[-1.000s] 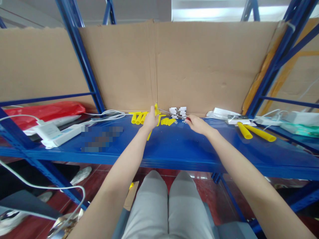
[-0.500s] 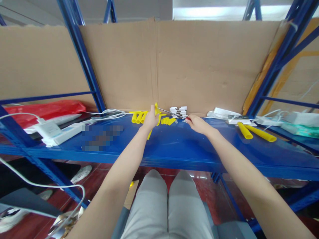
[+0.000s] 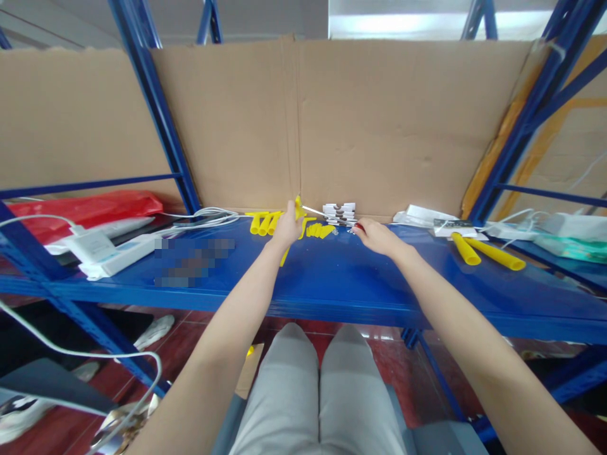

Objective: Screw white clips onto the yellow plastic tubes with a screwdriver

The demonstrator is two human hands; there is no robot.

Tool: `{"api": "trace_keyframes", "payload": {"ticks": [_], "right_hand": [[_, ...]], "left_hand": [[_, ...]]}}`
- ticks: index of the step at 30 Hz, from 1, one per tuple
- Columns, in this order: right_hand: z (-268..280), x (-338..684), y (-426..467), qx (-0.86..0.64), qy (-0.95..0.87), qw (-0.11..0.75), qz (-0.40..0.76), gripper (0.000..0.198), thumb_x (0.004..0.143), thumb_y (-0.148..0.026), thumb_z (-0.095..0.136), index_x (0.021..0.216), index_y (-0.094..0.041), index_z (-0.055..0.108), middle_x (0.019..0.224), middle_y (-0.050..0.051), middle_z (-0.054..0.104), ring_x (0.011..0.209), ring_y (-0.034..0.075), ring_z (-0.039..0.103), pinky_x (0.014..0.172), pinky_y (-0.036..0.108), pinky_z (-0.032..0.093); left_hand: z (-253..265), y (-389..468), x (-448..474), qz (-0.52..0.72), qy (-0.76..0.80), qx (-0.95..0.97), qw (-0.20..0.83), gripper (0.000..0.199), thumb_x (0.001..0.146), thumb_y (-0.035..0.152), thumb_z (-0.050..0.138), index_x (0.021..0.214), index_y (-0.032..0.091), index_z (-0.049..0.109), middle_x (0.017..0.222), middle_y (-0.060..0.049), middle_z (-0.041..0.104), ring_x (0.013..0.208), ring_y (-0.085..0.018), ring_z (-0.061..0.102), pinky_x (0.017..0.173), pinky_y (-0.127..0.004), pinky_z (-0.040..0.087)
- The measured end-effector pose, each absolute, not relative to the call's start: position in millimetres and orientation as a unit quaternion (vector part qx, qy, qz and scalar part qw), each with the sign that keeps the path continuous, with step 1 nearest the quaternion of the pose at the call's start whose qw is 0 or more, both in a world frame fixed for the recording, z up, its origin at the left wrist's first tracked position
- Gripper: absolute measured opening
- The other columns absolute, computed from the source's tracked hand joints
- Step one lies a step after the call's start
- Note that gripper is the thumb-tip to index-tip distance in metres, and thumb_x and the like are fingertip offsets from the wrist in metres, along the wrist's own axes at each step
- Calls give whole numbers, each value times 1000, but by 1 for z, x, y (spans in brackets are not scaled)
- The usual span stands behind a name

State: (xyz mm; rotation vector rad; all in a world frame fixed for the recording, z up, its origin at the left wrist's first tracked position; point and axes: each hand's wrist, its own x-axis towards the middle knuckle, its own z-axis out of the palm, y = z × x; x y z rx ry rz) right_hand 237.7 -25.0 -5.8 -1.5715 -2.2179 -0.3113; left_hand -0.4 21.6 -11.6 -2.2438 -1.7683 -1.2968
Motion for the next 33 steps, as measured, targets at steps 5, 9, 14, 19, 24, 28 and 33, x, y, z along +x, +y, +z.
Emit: {"api": "trace_keyframes", "payload": {"ticks": [5, 9, 14, 19, 24, 28, 33], "right_hand": [[-3, 237, -28, -600, -763, 199, -136, 24, 92, -33, 50, 106, -15, 56, 105, 16, 67, 98, 28, 63, 77, 32, 44], [-2, 237, -31, -618, -751, 196, -127, 29, 90, -35, 52, 112, -16, 52, 104, 15, 69, 95, 29, 65, 73, 33, 44], [-5, 238, -26, -577, -782, 209, -105, 21, 94, -26, 43, 105, -13, 56, 105, 17, 68, 98, 25, 63, 79, 30, 43], [-4, 240, -26, -575, -778, 217, -130, 18, 92, -27, 49, 100, -15, 57, 103, 16, 68, 96, 26, 63, 76, 31, 43], [-3, 239, -30, -606, -758, 209, -119, 24, 89, -32, 53, 108, -17, 53, 100, 13, 69, 91, 27, 65, 69, 30, 42], [-5, 239, -25, -576, -783, 214, -99, 19, 93, -27, 45, 103, -14, 55, 103, 16, 68, 95, 25, 63, 77, 30, 43], [-5, 239, -24, -568, -786, 212, -119, 16, 92, -26, 48, 99, -14, 56, 103, 16, 67, 96, 26, 63, 78, 31, 43]], "left_hand": [[-10, 21, 0, -410, -565, -716, 1, 37, 84, 18, 52, 121, 18, 43, 97, -11, 68, 92, -24, 66, 79, -33, 49], [-9, 18, 1, -403, -567, -718, -3, 37, 85, 18, 52, 121, 16, 44, 98, -12, 68, 94, -24, 65, 80, -32, 49], [-8, 18, 1, -405, -576, -710, -5, 37, 85, 18, 52, 121, 15, 43, 99, -13, 68, 95, -24, 65, 80, -32, 48], [-10, 20, 0, -409, -569, -713, -9, 38, 85, 18, 53, 122, 16, 43, 98, -12, 68, 94, -24, 65, 80, -32, 48], [-11, 20, 0, -404, -562, -721, -7, 37, 86, 19, 51, 122, 16, 43, 96, -11, 68, 96, -24, 65, 81, -33, 48], [-11, 21, -1, -402, -568, -718, -1, 37, 86, 19, 51, 122, 16, 42, 98, -12, 67, 95, -24, 65, 81, -32, 49], [-11, 22, -1, -404, -570, -716, -5, 37, 86, 19, 51, 122, 18, 42, 99, -12, 67, 94, -24, 65, 80, -33, 49]]}}
